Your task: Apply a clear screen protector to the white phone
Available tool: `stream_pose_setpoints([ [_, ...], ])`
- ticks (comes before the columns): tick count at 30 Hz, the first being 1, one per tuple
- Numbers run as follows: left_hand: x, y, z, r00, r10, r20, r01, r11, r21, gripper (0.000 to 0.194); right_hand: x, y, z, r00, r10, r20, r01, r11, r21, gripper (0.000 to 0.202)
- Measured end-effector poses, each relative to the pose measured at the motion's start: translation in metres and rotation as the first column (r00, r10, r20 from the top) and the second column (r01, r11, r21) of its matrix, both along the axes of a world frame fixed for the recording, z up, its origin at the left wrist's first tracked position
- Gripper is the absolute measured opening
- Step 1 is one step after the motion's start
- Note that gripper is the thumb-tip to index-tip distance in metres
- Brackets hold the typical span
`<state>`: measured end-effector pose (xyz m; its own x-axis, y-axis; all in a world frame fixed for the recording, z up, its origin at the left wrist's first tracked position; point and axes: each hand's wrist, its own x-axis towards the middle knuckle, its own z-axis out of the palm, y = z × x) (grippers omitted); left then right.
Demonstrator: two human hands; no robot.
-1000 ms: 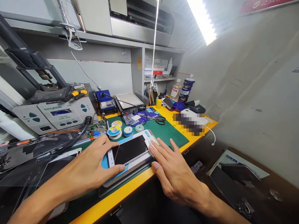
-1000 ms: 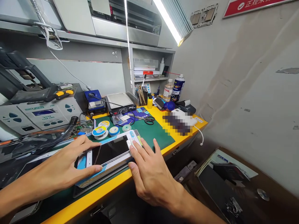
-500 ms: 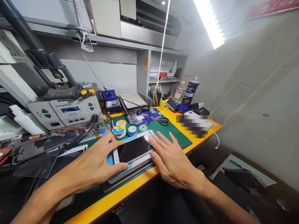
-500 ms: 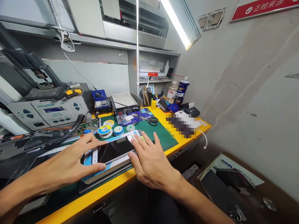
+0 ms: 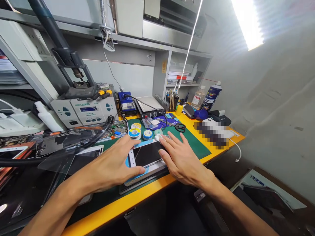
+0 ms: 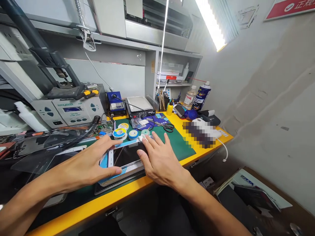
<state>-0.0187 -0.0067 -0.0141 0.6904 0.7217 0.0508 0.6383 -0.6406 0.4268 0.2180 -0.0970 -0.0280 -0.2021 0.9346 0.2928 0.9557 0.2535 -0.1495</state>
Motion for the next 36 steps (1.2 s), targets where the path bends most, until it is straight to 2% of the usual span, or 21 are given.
stream_pose_setpoints([
  [6, -0.002, 0.001, -0.006, 0.999, -0.019, 0.029, 0.019, 0.999, 0.027, 0.080, -0.024, 0.004, 0.002, 0.996, 0.090, 0.002, -0.090, 0.996, 0.004, 0.053],
  [11, -0.003, 0.002, -0.005, 0.994, 0.106, -0.015, -0.102, 0.982, 0.161, 0.088, -0.032, 0.006, 0.001, 0.994, 0.108, 0.004, -0.108, 0.994, 0.018, 0.053],
  [15, 0.000, -0.002, 0.001, 0.997, 0.071, -0.032, -0.066, 0.988, 0.140, 0.059, -0.036, 0.007, 0.003, 0.993, 0.119, 0.005, -0.119, 0.993, 0.006, 0.053],
  [17, 0.000, -0.002, 0.000, 0.995, 0.089, -0.035, -0.085, 0.989, 0.123, 0.053, -0.041, 0.008, 0.004, 0.990, 0.144, -0.004, -0.144, 0.990, 0.000, 0.053],
  [19, -0.002, 0.001, -0.004, 0.994, 0.105, -0.034, -0.101, 0.990, 0.102, 0.057, -0.047, 0.009, 0.005, 0.983, 0.185, -0.015, -0.185, 0.983, -0.005, 0.053],
  [25, -0.011, 0.009, -0.017, 0.997, 0.055, 0.045, -0.058, 0.996, 0.064, 0.081, -0.064, 0.015, 0.009, 0.951, 0.307, -0.040, -0.307, 0.952, 0.011, 0.049],
  [29, -0.014, 0.008, -0.014, 0.999, 0.024, 0.028, -0.025, 0.999, 0.025, 0.082, -0.064, 0.017, 0.010, 0.943, 0.330, -0.049, -0.330, 0.944, 0.002, 0.051],
  [34, -0.016, 0.007, -0.010, 0.997, 0.066, 0.036, -0.069, 0.994, 0.084, 0.092, -0.061, 0.008, 0.011, 0.939, 0.341, -0.033, -0.342, 0.940, -0.009, 0.049],
  [36, -0.017, 0.008, -0.010, 0.997, 0.061, 0.046, -0.064, 0.995, 0.074, 0.090, -0.061, 0.002, 0.012, 0.935, 0.353, -0.033, -0.353, 0.935, -0.009, 0.048],
])
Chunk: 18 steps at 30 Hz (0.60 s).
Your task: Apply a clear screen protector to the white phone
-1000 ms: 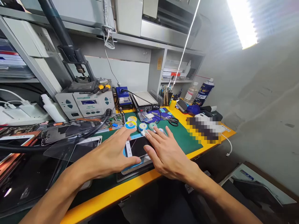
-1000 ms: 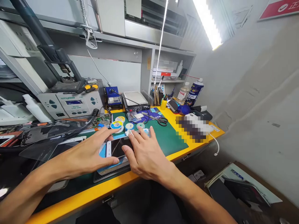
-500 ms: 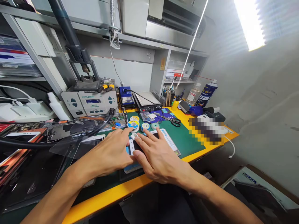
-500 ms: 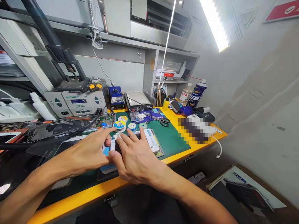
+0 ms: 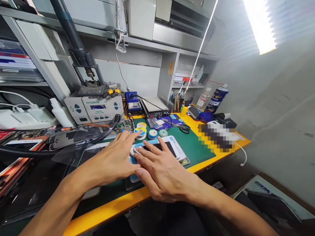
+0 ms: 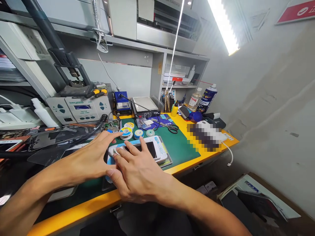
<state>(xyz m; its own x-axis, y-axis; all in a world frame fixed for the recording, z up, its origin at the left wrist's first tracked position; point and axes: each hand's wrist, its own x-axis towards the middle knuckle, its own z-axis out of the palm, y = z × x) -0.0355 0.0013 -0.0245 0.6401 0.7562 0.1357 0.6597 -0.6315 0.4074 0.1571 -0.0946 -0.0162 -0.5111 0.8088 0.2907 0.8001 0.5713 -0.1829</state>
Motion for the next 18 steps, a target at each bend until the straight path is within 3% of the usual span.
stream_pose_setpoints([
  [8, -0.005, 0.002, 0.002, 0.993, -0.121, 0.004, 0.121, 0.993, 0.009, 0.072, 0.002, -0.017, -0.003, 0.998, -0.004, -0.066, 0.002, 0.999, -0.034, 0.047],
  [18, -0.004, 0.000, 0.005, 0.990, -0.140, -0.008, 0.139, 0.989, -0.049, 0.077, 0.008, -0.028, -0.006, 0.990, -0.023, -0.138, 0.015, 0.998, -0.061, 0.045],
])
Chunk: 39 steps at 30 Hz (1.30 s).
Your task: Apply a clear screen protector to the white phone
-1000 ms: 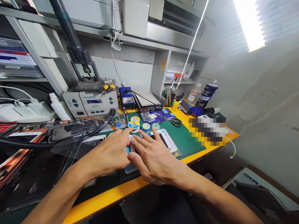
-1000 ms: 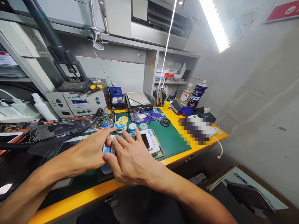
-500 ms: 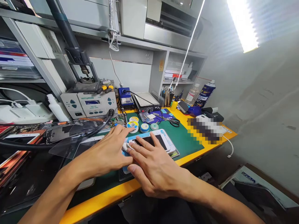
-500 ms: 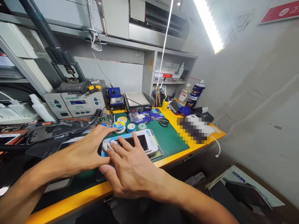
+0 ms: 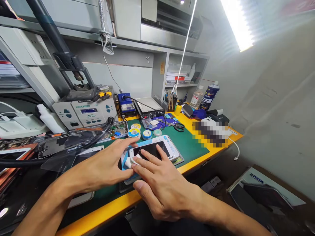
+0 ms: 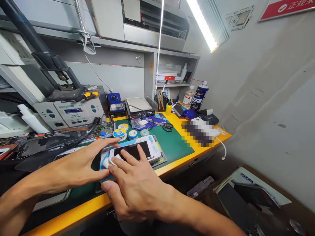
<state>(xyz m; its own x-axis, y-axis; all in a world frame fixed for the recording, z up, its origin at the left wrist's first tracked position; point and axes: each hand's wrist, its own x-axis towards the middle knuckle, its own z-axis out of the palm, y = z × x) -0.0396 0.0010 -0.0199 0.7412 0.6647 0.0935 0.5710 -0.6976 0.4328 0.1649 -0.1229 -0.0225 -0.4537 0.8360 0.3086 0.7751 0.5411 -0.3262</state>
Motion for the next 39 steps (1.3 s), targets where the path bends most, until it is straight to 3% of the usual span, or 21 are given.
stream_pose_setpoints([
  [9, 0.003, -0.001, 0.003, 0.999, 0.034, 0.011, -0.033, 0.997, -0.074, 0.084, 0.022, -0.012, -0.007, 0.998, -0.052, 0.036, 0.050, 0.997, 0.062, 0.046],
  [16, 0.002, 0.000, 0.005, 0.999, 0.048, -0.025, -0.050, 0.995, -0.087, 0.084, 0.065, -0.017, -0.013, 0.978, -0.188, 0.093, 0.176, 0.977, 0.121, 0.045],
  [19, 0.001, 0.002, 0.003, 0.998, 0.057, -0.033, -0.060, 0.994, -0.093, 0.084, 0.087, -0.019, -0.017, 0.966, -0.256, 0.020, 0.254, 0.963, 0.091, 0.044],
  [21, 0.001, 0.003, 0.001, 0.998, 0.063, -0.023, -0.065, 0.993, -0.097, 0.086, 0.100, -0.018, -0.018, 0.934, -0.317, -0.165, 0.316, 0.948, -0.035, 0.041],
  [23, 0.002, 0.004, 0.000, 0.997, 0.068, -0.020, -0.070, 0.993, -0.100, 0.086, 0.110, -0.017, -0.015, 0.781, -0.384, -0.493, 0.299, 0.922, -0.244, 0.039],
  [25, 0.001, 0.005, -0.001, 0.997, 0.069, -0.023, -0.071, 0.992, -0.106, 0.085, 0.118, -0.016, -0.010, 0.459, -0.436, -0.775, 0.119, 0.894, -0.433, 0.041],
  [27, 0.000, 0.006, -0.004, 0.998, 0.067, -0.013, -0.068, 0.993, -0.097, 0.084, 0.122, -0.015, -0.004, 0.149, -0.489, -0.859, -0.112, 0.855, -0.506, 0.041],
  [29, -0.001, 0.008, -0.006, 0.998, 0.062, 0.008, -0.062, 0.996, -0.069, 0.086, 0.125, -0.014, 0.001, -0.008, -0.565, -0.825, -0.249, 0.800, -0.546, 0.037],
  [31, -0.002, 0.009, -0.009, 0.998, 0.058, 0.019, -0.057, 0.997, -0.045, 0.088, 0.127, -0.014, 0.002, -0.066, -0.615, -0.785, -0.271, 0.769, -0.579, 0.031],
  [33, -0.002, 0.009, -0.011, 0.999, 0.052, 0.012, -0.051, 0.998, -0.039, 0.088, 0.128, -0.012, -0.002, -0.062, -0.619, -0.783, -0.224, 0.773, -0.594, 0.026],
  [39, -0.002, 0.008, -0.002, 0.999, 0.049, -0.023, -0.049, 0.998, -0.025, 0.086, 0.138, 0.014, -0.030, 0.042, -0.550, -0.834, 0.123, 0.831, -0.542, 0.037],
])
